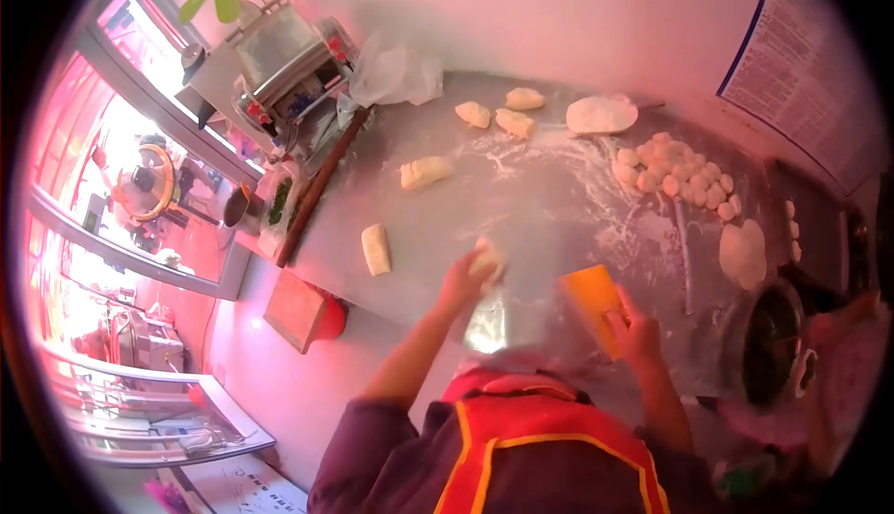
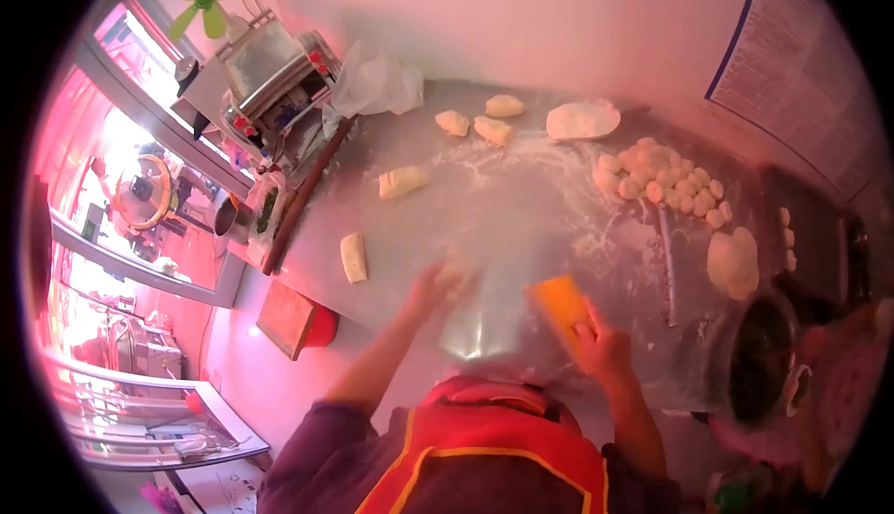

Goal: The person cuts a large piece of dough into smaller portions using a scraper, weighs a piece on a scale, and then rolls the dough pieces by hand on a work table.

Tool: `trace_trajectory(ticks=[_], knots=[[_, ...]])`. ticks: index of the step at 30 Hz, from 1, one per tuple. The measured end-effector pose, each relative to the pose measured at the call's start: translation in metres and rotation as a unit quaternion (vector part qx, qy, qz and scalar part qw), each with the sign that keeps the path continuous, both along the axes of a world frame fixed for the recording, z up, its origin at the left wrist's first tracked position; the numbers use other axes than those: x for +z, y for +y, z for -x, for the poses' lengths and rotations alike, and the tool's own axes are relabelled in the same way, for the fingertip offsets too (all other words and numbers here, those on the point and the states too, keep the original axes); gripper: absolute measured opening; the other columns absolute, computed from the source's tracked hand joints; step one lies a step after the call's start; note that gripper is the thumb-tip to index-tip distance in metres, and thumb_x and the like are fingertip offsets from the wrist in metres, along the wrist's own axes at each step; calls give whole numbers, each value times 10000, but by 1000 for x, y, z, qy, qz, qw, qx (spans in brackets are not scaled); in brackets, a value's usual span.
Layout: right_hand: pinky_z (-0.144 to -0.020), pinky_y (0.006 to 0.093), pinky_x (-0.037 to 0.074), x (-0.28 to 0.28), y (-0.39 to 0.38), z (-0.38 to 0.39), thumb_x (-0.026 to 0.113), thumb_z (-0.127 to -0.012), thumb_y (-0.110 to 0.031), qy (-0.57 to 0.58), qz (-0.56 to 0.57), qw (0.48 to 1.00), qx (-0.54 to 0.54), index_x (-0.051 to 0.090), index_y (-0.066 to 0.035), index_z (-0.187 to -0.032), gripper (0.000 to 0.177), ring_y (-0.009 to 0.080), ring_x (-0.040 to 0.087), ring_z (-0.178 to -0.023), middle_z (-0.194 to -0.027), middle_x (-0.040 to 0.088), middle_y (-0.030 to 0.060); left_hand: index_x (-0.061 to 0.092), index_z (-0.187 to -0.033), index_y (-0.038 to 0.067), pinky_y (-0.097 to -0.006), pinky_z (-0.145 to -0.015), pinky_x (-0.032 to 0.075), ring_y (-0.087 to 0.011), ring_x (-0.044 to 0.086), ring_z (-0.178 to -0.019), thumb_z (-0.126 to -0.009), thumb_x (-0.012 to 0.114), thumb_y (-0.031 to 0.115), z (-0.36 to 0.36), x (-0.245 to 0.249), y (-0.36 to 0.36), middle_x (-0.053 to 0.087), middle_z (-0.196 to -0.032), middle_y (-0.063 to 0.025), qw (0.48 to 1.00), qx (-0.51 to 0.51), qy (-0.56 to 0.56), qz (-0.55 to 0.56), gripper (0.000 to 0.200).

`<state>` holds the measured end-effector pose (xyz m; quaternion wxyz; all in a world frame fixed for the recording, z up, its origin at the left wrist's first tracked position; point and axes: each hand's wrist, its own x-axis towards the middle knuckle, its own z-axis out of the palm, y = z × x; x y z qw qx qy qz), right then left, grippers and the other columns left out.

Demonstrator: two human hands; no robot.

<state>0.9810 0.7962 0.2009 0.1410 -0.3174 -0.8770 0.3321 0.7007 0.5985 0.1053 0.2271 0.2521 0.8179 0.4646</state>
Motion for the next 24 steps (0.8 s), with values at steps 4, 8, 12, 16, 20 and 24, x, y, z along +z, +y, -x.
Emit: trace_trajectory(ticks=[4, 8, 12, 16, 20, 24], knots=[[-645, 421, 499, -1, -22, 19, 597, -850, -181, -29, 24, 997, -68, 534, -78, -1281, 447, 389, 631, -734, -819, 618, 254, 521, -1274, 54, -385, -836, 472, -298, 635, -946, -849, 626, 332, 93, 48, 78, 653, -1000, -205, 1000, 1, -1, -23, 519], [-634, 424, 496, 1, -45, 41, 600, -852, -173, -17, 20, 994, -108, 515, -79, -1296, 461, 399, 629, -732, -820, 616, 258, 516, -1279, 73, -391, -842, 465, -312, 612, -996, -851, 617, 322, 171, 25, 118, 632, -1078, -191, 998, -46, 45, -29, 506], [-632, 430, 495, 10, -60, 67, 600, -858, -168, -17, -1, 993, -116, 491, -83, -1314, 477, 419, 616, -724, -815, 616, 256, 493, -1302, 110, -402, -864, 473, -338, 585, -1045, -790, 660, 307, 240, -18, 83, 516, -1271, -189, 964, -24, 261, 36, 574], [-622, 438, 489, 9, -75, 74, 596, -863, -157, -46, 26, 990, -134, 485, -82, -1318, 475, 423, 610, -716, -819, 616, 255, 423, -1355, 198, -449, -813, 497, -369, 597, -995, -741, 678, 256, 274, -6, 41, 457, -1312, -194, 937, -3, 236, 256, 667], [-615, 434, 485, 10, -79, 85, 593, -869, -151, -59, 29, 989, -131, 481, -83, -1323, 472, 418, 612, -715, -826, 615, 256, 427, -1337, 223, -436, -706, 522, -354, 641, -869, -736, 661, 256, 280, 3, 50, 538, -1179, -182, 896, -64, 236, 371, 645], [-618, 423, 486, 3, -83, 79, 593, -873, -152, -30, 22, 991, -125, 483, -84, -1322, 467, 405, 617, -712, -836, 616, 254, 516, -1254, 204, -394, -692, 526, -298, 654, -867, -761, 655, 285, 281, -1, 48, 646, -994, -143, 935, -103, 144, 308, 518]])
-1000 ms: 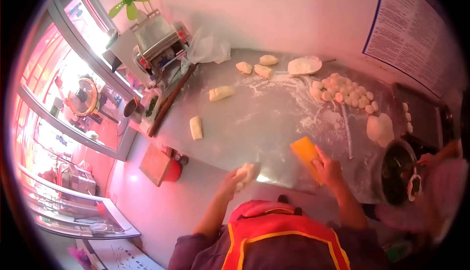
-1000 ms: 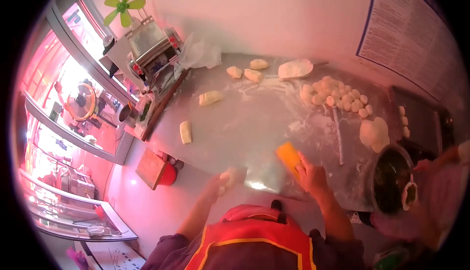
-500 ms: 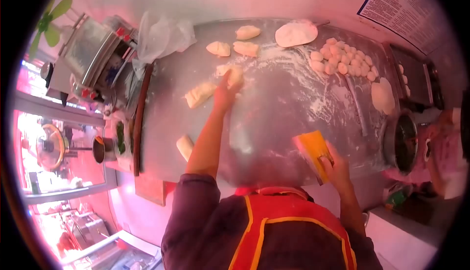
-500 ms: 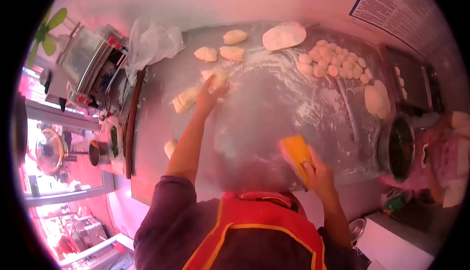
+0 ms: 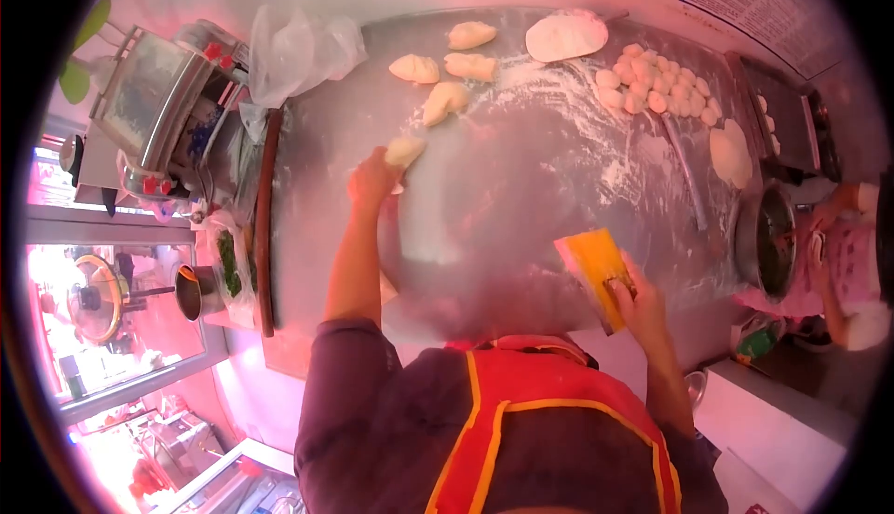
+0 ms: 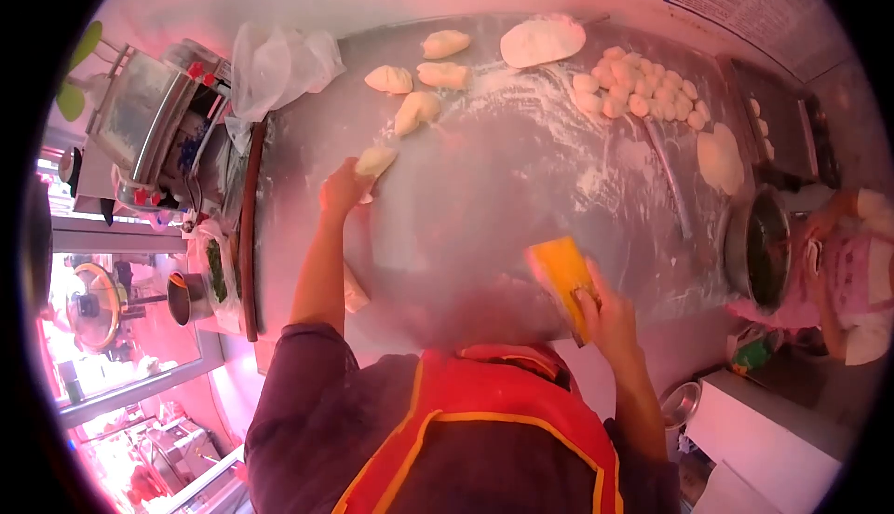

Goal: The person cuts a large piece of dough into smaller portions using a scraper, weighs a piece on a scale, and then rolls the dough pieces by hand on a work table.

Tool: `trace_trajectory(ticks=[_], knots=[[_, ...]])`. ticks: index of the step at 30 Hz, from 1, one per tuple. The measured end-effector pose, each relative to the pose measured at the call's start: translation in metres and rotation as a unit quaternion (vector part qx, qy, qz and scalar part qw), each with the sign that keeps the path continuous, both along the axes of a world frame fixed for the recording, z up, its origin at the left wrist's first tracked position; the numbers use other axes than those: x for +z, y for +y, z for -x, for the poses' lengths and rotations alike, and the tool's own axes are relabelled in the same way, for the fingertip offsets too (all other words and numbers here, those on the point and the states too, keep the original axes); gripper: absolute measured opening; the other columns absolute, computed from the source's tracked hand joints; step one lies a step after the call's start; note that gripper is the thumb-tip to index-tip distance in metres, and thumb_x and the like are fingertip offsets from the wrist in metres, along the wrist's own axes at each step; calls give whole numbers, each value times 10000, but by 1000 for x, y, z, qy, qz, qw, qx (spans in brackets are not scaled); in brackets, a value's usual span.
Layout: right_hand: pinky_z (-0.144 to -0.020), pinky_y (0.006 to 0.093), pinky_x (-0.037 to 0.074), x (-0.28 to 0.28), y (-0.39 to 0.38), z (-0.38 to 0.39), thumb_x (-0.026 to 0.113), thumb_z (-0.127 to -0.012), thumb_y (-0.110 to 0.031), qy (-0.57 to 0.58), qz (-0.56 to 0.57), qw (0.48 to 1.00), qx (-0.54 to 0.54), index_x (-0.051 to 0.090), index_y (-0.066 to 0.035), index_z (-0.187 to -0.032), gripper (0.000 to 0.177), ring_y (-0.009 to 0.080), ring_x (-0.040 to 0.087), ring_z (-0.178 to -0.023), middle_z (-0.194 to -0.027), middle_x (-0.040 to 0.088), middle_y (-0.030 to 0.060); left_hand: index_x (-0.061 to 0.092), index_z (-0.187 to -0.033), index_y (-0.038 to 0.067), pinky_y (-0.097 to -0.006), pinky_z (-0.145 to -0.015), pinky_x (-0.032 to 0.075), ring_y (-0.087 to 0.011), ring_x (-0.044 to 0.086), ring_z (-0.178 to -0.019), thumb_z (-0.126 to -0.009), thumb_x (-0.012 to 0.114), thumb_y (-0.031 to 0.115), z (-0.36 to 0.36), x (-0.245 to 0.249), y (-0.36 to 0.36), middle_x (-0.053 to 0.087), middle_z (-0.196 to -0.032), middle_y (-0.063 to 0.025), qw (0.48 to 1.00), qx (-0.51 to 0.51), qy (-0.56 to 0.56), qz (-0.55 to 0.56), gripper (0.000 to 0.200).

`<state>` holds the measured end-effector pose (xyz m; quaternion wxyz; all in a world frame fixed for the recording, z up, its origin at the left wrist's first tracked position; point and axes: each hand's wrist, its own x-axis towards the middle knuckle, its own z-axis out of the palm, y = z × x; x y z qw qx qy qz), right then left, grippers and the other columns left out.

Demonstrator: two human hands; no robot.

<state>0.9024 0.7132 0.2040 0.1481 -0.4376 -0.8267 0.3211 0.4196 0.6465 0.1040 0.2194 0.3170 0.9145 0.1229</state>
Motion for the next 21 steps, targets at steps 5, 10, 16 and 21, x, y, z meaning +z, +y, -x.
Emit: trace_trajectory(ticks=[5, 10, 16, 21], knots=[[-623, 403, 492, -9, 7, -17, 591, -880, -162, 42, 13, 999, -11, 491, -68, -1313, 454, 390, 624, -708, -836, 622, 246, 572, -1179, 171, -400, -736, 520, -286, 652, -875, -770, 682, 346, -115, 13, -15, 673, -968, -137, 976, -40, -140, -159, 458], [-628, 400, 502, -20, 20, -25, 582, -892, -167, 44, -30, 998, -25, 486, -48, -1274, 411, 369, 639, -728, -826, 635, 220, 554, -1201, 148, -425, -768, 513, -363, 616, -916, -758, 695, 316, -257, -14, -15, 596, -1120, -182, 989, -56, -25, -135, 494], [-624, 414, 515, -38, 9, 15, 580, -896, -156, 62, -33, 997, 31, 461, -63, -1232, 369, 378, 644, -763, -886, 643, 208, 553, -1236, 108, -427, -817, 496, -383, 583, -1001, -764, 692, 247, -257, -18, -29, 555, -1199, -211, 971, -52, -58, -228, 510], [-585, 429, 504, -40, 2, 34, 580, -861, -109, 7, -128, 980, 151, 380, -97, -1384, 560, 371, 624, -699, -843, 630, 202, 618, -1077, 41, -351, -721, 516, -267, 657, -826, -796, 679, 288, -245, 21, -56, 649, -990, -187, 973, 61, -115, -190, 380]])
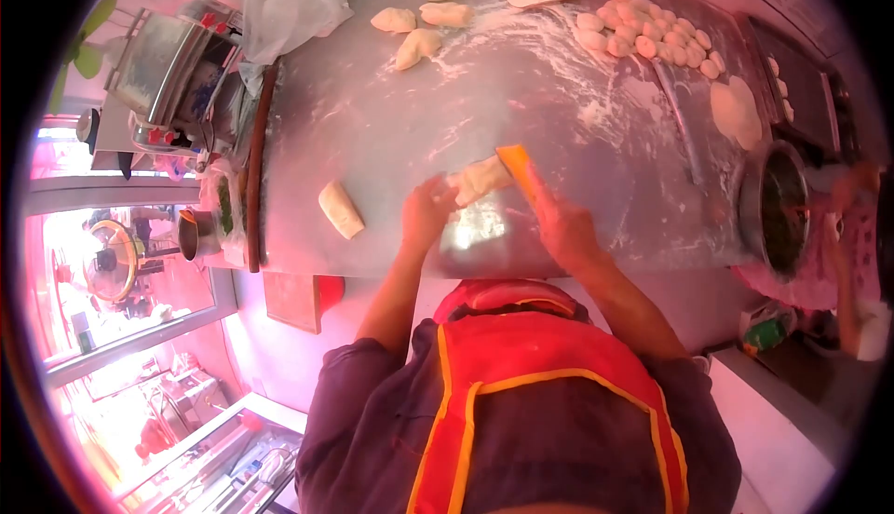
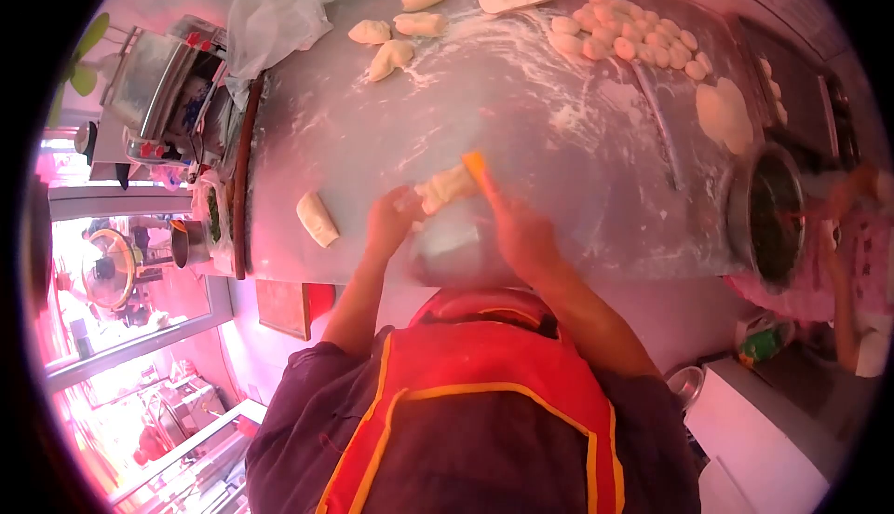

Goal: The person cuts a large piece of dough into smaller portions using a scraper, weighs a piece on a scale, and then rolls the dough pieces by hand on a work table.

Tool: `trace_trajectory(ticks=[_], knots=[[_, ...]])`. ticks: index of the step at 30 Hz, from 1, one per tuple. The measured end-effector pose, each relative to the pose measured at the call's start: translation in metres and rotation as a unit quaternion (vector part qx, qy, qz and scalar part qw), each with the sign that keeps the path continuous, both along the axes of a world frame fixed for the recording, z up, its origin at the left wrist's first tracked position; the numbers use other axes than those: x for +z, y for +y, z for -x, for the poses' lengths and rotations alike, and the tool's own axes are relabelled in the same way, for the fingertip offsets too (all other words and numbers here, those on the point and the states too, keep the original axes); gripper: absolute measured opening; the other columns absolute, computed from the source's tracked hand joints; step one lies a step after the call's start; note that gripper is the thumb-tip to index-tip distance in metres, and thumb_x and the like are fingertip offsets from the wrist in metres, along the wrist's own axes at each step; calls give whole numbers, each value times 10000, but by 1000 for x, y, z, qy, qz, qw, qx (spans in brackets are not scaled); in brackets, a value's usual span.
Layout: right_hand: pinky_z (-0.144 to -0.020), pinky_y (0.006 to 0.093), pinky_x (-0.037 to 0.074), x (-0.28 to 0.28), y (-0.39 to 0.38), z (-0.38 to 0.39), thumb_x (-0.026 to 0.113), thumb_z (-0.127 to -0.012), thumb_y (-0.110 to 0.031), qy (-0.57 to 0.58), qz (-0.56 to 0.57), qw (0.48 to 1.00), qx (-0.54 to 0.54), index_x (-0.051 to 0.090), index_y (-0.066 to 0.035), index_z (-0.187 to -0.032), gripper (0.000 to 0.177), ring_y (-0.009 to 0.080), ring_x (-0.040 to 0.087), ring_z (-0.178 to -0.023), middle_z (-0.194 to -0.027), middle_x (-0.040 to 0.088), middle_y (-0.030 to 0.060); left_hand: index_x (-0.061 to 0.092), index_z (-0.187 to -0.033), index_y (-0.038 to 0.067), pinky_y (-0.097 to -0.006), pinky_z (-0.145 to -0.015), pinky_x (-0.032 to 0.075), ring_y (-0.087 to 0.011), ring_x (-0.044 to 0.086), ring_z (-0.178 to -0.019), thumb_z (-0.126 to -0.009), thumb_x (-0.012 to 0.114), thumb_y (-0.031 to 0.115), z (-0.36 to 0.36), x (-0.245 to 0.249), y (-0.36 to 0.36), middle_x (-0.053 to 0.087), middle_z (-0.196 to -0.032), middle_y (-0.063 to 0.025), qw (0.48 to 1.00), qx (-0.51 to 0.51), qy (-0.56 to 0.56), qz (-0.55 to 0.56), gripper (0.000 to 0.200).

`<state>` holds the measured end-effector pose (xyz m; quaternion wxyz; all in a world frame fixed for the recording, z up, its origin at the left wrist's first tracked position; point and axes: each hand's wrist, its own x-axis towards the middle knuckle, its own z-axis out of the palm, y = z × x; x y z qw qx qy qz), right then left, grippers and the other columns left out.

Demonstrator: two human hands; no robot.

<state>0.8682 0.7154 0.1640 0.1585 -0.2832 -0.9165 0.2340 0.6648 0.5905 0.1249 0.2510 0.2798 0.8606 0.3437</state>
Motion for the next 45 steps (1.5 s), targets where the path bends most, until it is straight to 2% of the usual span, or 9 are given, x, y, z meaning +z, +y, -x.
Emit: trace_trajectory(ticks=[11, 17, 23, 28, 30, 32, 34, 35, 45], knots=[[-568, 394, 503, -28, -8, 54, 640, -758, -64, -1, -61, 998, -7, 354, -120, -1423, 726, 293, 603, -654, -756, 597, 117, 533, -971, -25, -296, -487, 501, -173, 628, -572, -736, 745, 309, 16, -49, 35, 627, -776, -121, 950, 74, -301, -23, 460], [-596, 375, 510, -10, -9, 49, 665, -743, -73, 26, -43, 999, -19, 372, -126, -1416, 736, 280, 607, -704, -816, 609, 113, 546, -923, 8, -307, -509, 488, -144, 618, -602, -747, 737, 294, 28, -46, 36, 617, -762, -122, 983, -157, 98, -18, 387], [-615, 386, 504, 22, -29, -17, 558, -851, -94, 18, 7, 989, -145, 391, -132, -1403, 578, 316, 626, -728, -869, 636, 155, 564, -920, 15, -294, -554, 486, -136, 608, -684, -760, 713, 174, 101, -10, 12, 627, -793, -93, 969, -100, -197, -107, 271], [-599, 400, 491, 33, -71, -64, 518, -886, -122, 118, 76, 972, -190, 396, -147, -1398, 526, 326, 626, -689, -861, 628, 199, 528, -1064, -9, -268, -634, 494, -175, 619, -855, -755, 707, 195, 87, 19, -16, 616, -1002, -130, 994, -26, -2, -108, 411], [-603, 411, 489, 20, -104, -113, 521, -889, -153, 119, 167, 955, -213, 386, -161, -1403, 532, 343, 622, -694, -881, 621, 223, 521, -1125, 15, -266, -648, 486, -170, 598, -917, -760, 685, 183, 38, 53, -31, 609, -1009, -108, 982, 17, -117, -150, 434], [-617, 422, 489, -8, -136, -164, 527, -888, -183, 111, 114, 954, -253, 380, -179, -1406, 538, 363, 618, -709, -883, 619, 232, 537, -1153, 34, -220, -573, 469, -149, 610, -802, -776, 632, 133, -15, 88, -38, 613, -1000, -75, 921, -22, -349, -171, 401], [-640, 426, 495, -4, -176, -218, 527, -888, -202, 77, 126, 928, -341, 377, -188, -1406, 539, 374, 619, -739, -873, 626, 221, 545, -1123, 42, -212, -411, 431, -126, 605, -698, -839, 584, 171, -40, 25, -43, 633, -961, -73, 713, -92, -670, -184, 315], [-653, 427, 499, 14, -199, -245, 524, -890, -209, 84, 181, 903, -381, 376, -191, -1406, 537, 376, 621, -756, -868, 631, 212, 548, -1125, 45, -219, -364, 414, -125, 601, -664, -865, 561, 184, -68, 15, -38, 640, -953, -78, 515, -2, -852, -93, 295], [-684, 443, 505, 16, -473, -492, 506, -893, -207, 108, 71, 664, -736, 402, -160, -1375, 495, 386, 623, -776, -852, 631, 208, 526, -1133, 50, -248, -401, 390, -118, 474, -449, -927, 474, 244, -512, 43, -81, 622, -773, -51, 349, -364, -848, 167, 288]])
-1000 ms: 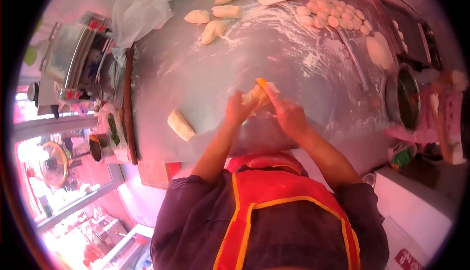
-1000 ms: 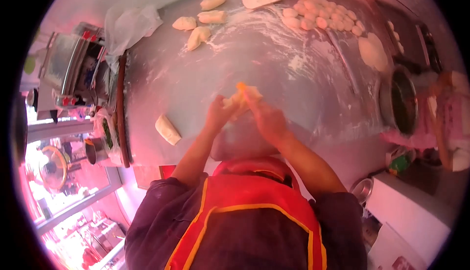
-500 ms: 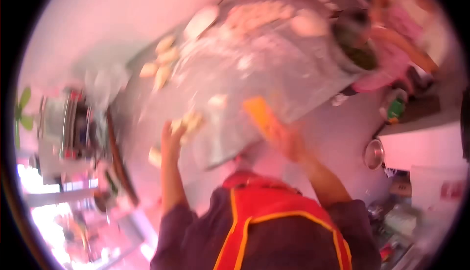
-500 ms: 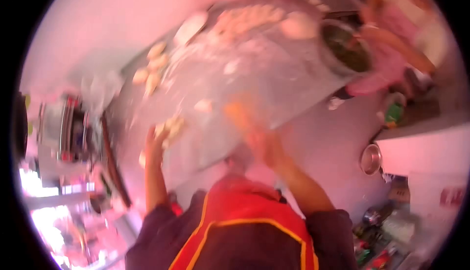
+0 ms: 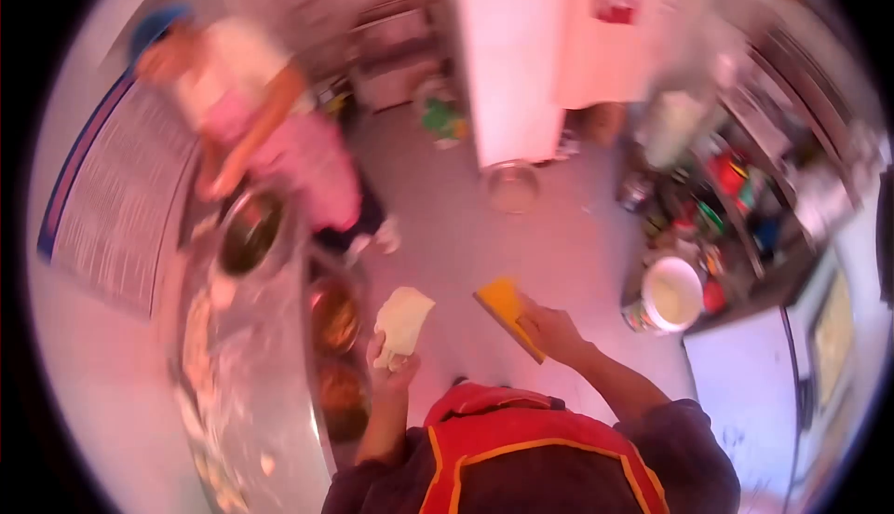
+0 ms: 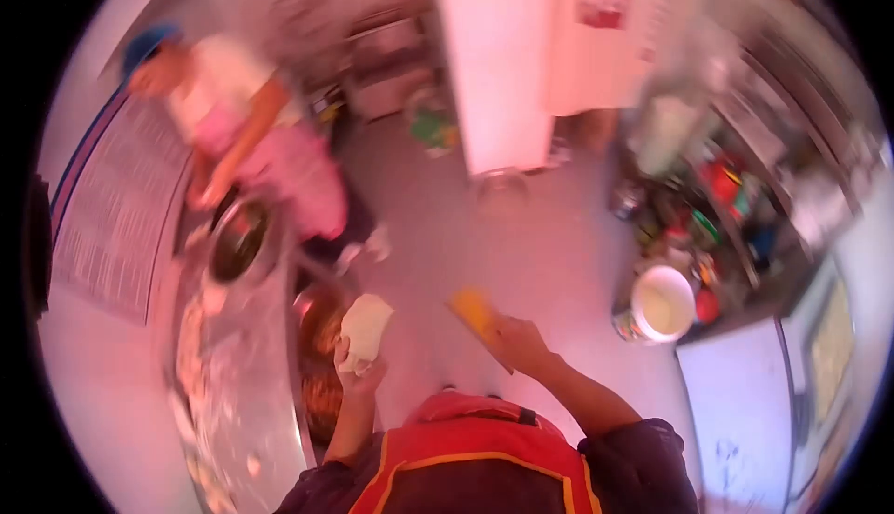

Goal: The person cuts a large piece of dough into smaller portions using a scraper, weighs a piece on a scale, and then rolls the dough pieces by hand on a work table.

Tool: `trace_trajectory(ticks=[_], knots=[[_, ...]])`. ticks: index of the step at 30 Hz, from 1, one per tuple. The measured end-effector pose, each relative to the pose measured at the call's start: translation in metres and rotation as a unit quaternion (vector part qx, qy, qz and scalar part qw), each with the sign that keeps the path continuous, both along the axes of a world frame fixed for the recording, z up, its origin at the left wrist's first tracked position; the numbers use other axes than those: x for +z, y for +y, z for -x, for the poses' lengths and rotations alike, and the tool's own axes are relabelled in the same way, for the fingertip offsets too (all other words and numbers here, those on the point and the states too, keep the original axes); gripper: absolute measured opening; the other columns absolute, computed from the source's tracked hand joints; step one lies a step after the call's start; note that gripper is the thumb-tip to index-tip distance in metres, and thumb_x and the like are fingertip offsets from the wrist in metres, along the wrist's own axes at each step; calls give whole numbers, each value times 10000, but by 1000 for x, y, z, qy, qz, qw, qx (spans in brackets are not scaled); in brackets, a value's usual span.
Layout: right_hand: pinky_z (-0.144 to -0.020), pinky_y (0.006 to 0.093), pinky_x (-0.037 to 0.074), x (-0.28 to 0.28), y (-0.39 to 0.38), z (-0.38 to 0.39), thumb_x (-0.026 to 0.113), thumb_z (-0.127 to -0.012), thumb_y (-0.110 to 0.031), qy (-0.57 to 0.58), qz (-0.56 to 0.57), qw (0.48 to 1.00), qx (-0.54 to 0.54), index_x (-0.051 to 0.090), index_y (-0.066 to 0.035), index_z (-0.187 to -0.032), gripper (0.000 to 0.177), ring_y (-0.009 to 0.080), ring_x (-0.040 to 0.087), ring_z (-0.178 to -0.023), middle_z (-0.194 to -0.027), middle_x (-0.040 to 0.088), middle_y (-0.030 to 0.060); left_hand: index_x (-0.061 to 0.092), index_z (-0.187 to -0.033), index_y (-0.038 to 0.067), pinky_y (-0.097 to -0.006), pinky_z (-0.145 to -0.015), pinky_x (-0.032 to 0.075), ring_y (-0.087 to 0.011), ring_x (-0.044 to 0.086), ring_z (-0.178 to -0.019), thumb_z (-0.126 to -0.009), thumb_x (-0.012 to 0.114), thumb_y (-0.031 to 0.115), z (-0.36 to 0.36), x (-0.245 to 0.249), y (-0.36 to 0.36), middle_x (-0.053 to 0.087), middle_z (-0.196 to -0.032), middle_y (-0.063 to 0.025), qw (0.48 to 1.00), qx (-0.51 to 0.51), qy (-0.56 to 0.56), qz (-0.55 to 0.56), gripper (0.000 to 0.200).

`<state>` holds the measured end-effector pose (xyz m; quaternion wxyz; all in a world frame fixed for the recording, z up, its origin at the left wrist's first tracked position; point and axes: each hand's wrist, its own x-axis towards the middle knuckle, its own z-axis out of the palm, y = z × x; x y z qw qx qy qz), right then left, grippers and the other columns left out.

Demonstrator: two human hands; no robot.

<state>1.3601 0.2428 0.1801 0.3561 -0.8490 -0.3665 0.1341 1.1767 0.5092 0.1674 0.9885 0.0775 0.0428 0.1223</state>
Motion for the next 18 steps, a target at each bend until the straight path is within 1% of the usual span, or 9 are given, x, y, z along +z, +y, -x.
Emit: trace_trajectory(ticks=[4, 5, 8, 10, 12, 14, 16, 17, 18], knots=[[-645, 444, 504, 5, -70, -33, 502, -887, -200, 19, 4, 990, -140, 370, -143, -1388, 522, 386, 623, -726, -820, 636, 196, 525, -1134, 48, -240, -404, 382, -98, 464, -473, -919, 488, 284, -132, -30, -23, 625, -823, -46, 984, -151, -21, -87, 321], [-631, 444, 503, 5, -90, -42, 501, -884, -195, 16, 5, 986, -169, 356, -138, -1394, 534, 386, 623, -712, -810, 638, 192, 529, -1133, 52, -239, -408, 384, -98, 463, -475, -916, 491, 275, -163, -33, -31, 625, -823, -43, 976, -205, -18, -65, 314], [-607, 455, 496, -36, -146, -66, 492, -863, -150, 24, 177, 947, -268, 314, -145, -1412, 577, 384, 623, -680, -792, 645, 188, 541, -1130, 64, -233, -409, 381, -97, 459, -475, -905, 500, 246, -250, -46, -61, 624, -821, -34, 944, -329, -6, -8, 293], [-646, 474, 495, -73, -200, -73, 486, -836, -107, -5, 217, 925, -313, 278, -162, -1427, 629, 389, 625, -706, -795, 654, 184, 549, -1129, 69, -226, -396, 369, -99, 455, -469, -897, 505, 223, -297, -57, -83, 623, -822, -33, 925, -379, 18, 9, 282], [-713, 484, 495, -99, -251, -72, 497, -813, -86, 84, 279, 859, -420, 304, -180, -1420, 644, 386, 631, -752, -832, 662, 194, 558, -1120, 68, -218, -385, 355, -92, 449, -464, -897, 509, 221, -352, -58, -99, 626, -822, -28, 910, -408, 70, -16, 276], [-785, 471, 496, -128, -298, -44, 524, -791, -92, 119, 300, 777, -540, 369, -170, -1391, 625, 387, 633, -848, -889, 662, 209, 565, -1104, 67, -209, -372, 338, -87, 440, -454, -900, 510, 225, -397, -50, -112, 622, -807, -22, 889, -448, 94, -12, 265], [-881, 425, 485, -167, -344, 3, 615, -731, -125, 141, 284, 703, -637, 484, -163, -1317, 602, 362, 594, -1027, -1040, 645, 187, 571, -1082, 66, -201, -356, 318, -84, 430, -437, -907, 509, 236, -449, -38, -122, 613, -778, -15, 861, -501, 86, 9, 251], [-945, 428, 449, -176, -358, 28, 601, -779, -152, 197, 283, 678, -649, 477, -133, -1324, 558, 354, 577, -1071, -1125, 618, 195, 572, -1071, 65, -200, -349, 316, -84, 429, -430, -913, 504, 236, -473, -35, -127, 610, -760, -15, 858, -501, 108, -14, 243], [-963, 416, 441, -180, -364, 48, 627, -766, -147, 221, 298, 649, -665, 497, -124, -1308, 558, 340, 567, -1103, -1148, 614, 187, 574, -1060, 64, -199, -343, 314, -84, 429, -423, -918, 499, 237, -497, -32, -133, 608, -741, -15, 856, -500, 129, -38, 236]])
